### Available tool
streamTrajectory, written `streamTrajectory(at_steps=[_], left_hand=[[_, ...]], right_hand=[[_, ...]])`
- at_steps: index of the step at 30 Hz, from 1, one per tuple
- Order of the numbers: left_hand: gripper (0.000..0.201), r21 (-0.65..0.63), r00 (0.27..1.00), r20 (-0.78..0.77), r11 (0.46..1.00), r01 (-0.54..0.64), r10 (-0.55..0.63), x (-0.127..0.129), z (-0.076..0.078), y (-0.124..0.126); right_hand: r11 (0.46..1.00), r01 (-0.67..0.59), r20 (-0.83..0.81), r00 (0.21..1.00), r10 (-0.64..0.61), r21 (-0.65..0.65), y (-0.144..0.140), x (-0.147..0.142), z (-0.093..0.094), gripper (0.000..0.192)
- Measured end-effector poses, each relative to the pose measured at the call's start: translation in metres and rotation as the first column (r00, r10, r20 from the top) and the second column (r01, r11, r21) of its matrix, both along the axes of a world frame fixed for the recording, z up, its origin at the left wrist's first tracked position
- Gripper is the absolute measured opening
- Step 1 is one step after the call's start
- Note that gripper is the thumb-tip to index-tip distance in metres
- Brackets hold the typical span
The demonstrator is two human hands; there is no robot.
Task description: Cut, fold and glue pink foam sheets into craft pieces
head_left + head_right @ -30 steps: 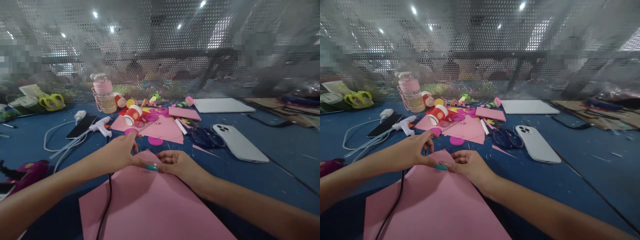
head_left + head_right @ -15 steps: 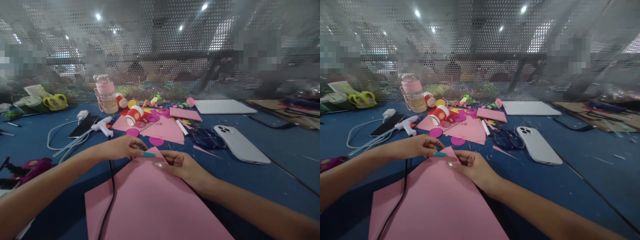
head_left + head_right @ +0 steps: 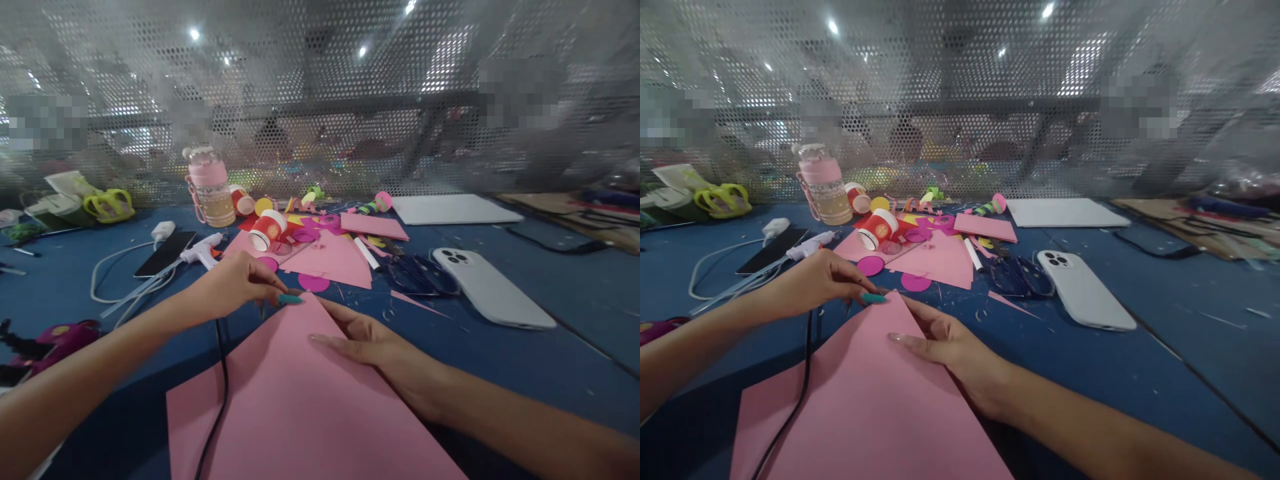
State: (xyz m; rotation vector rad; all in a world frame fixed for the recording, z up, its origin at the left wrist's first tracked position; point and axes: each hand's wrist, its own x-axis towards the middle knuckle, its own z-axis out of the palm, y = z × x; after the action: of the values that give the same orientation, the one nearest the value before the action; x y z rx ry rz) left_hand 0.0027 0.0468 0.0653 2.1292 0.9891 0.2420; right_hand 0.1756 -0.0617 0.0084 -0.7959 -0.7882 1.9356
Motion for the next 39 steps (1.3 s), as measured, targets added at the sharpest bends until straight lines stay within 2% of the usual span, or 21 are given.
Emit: streamTrajectory(at_steps=[8, 20, 25, 27, 30, 33, 36, 39], left_hand=[[0.016, 0.168, 0.998, -0.056, 0.986, 0.01, -0.001, -0.003, 0.006, -0.001], [0.012, 0.198, 0.999, 0.027, 0.98, 0.015, -0.021, -0.003, 0.006, 0.001], [0.013, 0.212, 1.0, 0.025, 0.977, 0.011, -0.016, -0.004, 0.005, 0.002], [0.013, 0.216, 1.0, 0.022, 0.976, 0.001, -0.006, -0.004, 0.006, 0.001], [0.012, 0.222, 1.0, 0.03, 0.975, -0.008, 0.001, -0.004, 0.007, 0.0], [0.011, 0.227, 0.999, 0.034, 0.974, -0.025, 0.018, -0.004, 0.007, -0.001], [0.011, 0.228, 0.999, 0.034, 0.973, -0.029, 0.022, -0.004, 0.008, -0.003], [0.011, 0.208, 1.0, 0.015, 0.978, 0.005, -0.008, -0.002, 0.009, -0.004]], right_hand=[[1.0, -0.007, -0.074, 0.997, 0.005, -0.03, -0.001, 0.001, 0.001, 0.062], [0.999, 0.01, -0.09, 0.996, -0.013, -0.033, 0.0, 0.0, 0.003, 0.069], [0.998, 0.021, -0.104, 0.994, -0.027, -0.057, 0.003, 0.006, 0.002, 0.044], [0.998, 0.031, -0.066, 0.997, -0.034, -0.046, 0.007, 0.01, 0.001, 0.041], [1.0, 0.029, 0.081, 0.996, -0.03, 0.008, 0.013, 0.015, -0.001, 0.044], [0.996, 0.039, 0.198, 0.979, -0.054, 0.079, 0.016, 0.017, -0.004, 0.036], [0.982, -0.014, 0.282, 0.959, -0.041, 0.19, 0.012, 0.014, -0.006, 0.036], [0.972, -0.054, 0.406, 0.913, -0.045, 0.229, 0.007, 0.009, -0.007, 0.03]])
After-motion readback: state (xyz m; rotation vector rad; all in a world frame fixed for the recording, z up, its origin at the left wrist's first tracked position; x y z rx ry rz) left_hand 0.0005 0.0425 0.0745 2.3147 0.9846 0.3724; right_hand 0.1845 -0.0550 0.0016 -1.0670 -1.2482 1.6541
